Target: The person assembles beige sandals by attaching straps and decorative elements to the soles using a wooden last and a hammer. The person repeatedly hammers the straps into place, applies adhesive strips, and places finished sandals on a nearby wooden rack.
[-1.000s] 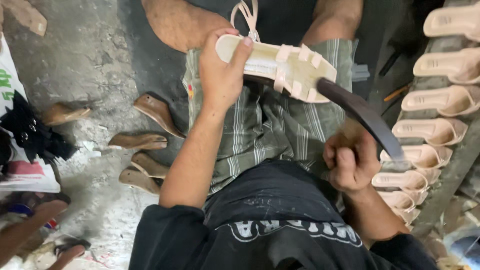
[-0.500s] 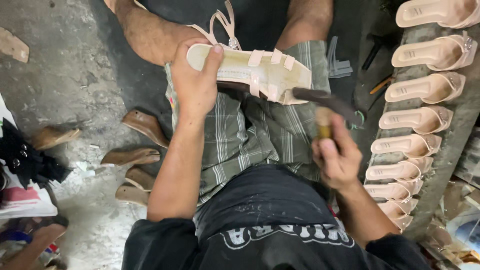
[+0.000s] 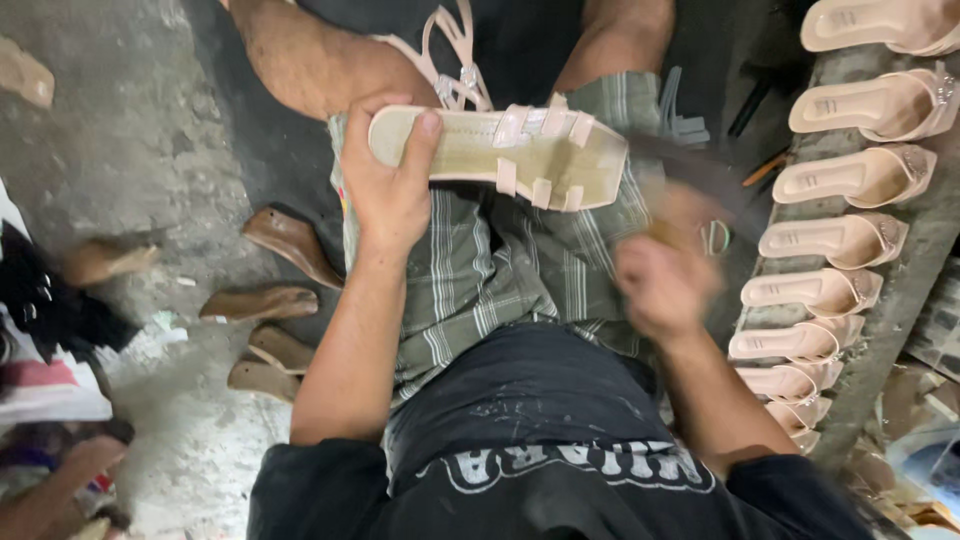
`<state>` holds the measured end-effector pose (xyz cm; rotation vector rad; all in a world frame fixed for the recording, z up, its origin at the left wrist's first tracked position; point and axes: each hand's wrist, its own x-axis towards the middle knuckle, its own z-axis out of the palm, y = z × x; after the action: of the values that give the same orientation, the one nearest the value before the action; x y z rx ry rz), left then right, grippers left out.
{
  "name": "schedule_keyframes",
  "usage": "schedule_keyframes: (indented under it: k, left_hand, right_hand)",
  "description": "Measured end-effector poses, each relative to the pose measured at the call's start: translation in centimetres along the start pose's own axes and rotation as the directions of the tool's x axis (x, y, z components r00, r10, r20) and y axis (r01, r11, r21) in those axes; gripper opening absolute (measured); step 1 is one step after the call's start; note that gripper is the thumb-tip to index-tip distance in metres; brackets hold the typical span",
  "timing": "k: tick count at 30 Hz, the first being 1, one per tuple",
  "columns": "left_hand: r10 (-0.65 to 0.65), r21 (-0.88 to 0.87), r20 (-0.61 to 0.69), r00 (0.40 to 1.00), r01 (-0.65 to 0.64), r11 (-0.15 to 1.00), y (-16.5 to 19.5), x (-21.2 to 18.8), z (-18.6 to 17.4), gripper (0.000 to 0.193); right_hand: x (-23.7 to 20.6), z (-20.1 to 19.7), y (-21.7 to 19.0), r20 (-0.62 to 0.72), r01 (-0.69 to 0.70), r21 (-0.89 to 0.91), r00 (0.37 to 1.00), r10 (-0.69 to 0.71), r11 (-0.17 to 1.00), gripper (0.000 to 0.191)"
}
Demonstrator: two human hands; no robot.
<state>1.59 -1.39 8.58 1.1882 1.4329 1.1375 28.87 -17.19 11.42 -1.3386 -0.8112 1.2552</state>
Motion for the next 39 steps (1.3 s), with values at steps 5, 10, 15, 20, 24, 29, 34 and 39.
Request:
schedule_keyframes:
  k: [5, 10, 15, 20, 24, 29, 34, 39]
  left_hand:
    - [0.052, 0.009, -0.008, 0.999, -0.052, 0.999, 0.0, -0.1, 0.1, 0.03]
    - [0.002, -0.013, -0.004, 1.0, -0.002, 1.0, 0.1, -0.4, 0.0, 0.03]
    - [0.037, 0.005, 0.015, 0.999, -0.037, 0.999, 0.4, 0.1, 0.2, 0.029]
    - [0.005, -0.015, 0.023, 1.0, -0.005, 1.0, 0.1, -0.1, 0.5, 0.029]
    - [-0.012, 0.032, 0.002, 1.0, 0.012, 0.999, -0.5, -0.4, 0.4, 0.029]
    - [0.011, 0.017, 0.03, 0.999, -0.012, 1.0, -0.8, 0.1, 0.3, 0.03]
    - [-0.036, -0.094, 0.012, 0.999, 0.037, 0.995, -0.4, -0.3, -0.5, 0.028]
    - [0.067, -0.041, 0.073, 0.995, -0.064, 0.997, -0.3, -1.5, -1.1, 0.028]
  right_hand:
    - [0.4, -1.3, -2.3, 0.129, -0.057, -0.192, 0.988, 0.082, 0.98, 0.057]
    - [0.5, -0.4, -2.6, -0.377, -0.078, 0.434, 0.889, 0.26, 0.898, 0.051]
    - [2.2, 0.4, -1.8, 0.081, -0.167, -0.146, 0.98, 0.18, 0.975, 0.062]
    - [0.4, -1.8, -6.4, 0.101, 0.042, -0.203, 0.995, -0.021, 0.978, 0.056]
    - [1.8, 1.6, -5.5, 0.117, 0.155, -0.215, 0.984, -0.132, 0.964, 0.05]
    - [2.2, -0.1, -2.4, 0.147, -0.05, -0.415, 0.982, 0.122, 0.908, 0.048]
    - [0.5, -9.4, 4.3, -0.173, -0.134, -0.346, 0.982, 0.077, 0.929, 0.055]
    - [4.3, -17.0, 14.7, -0.269, -0.281, -0.837, 0.958, 0.095, 0.469, 0.067]
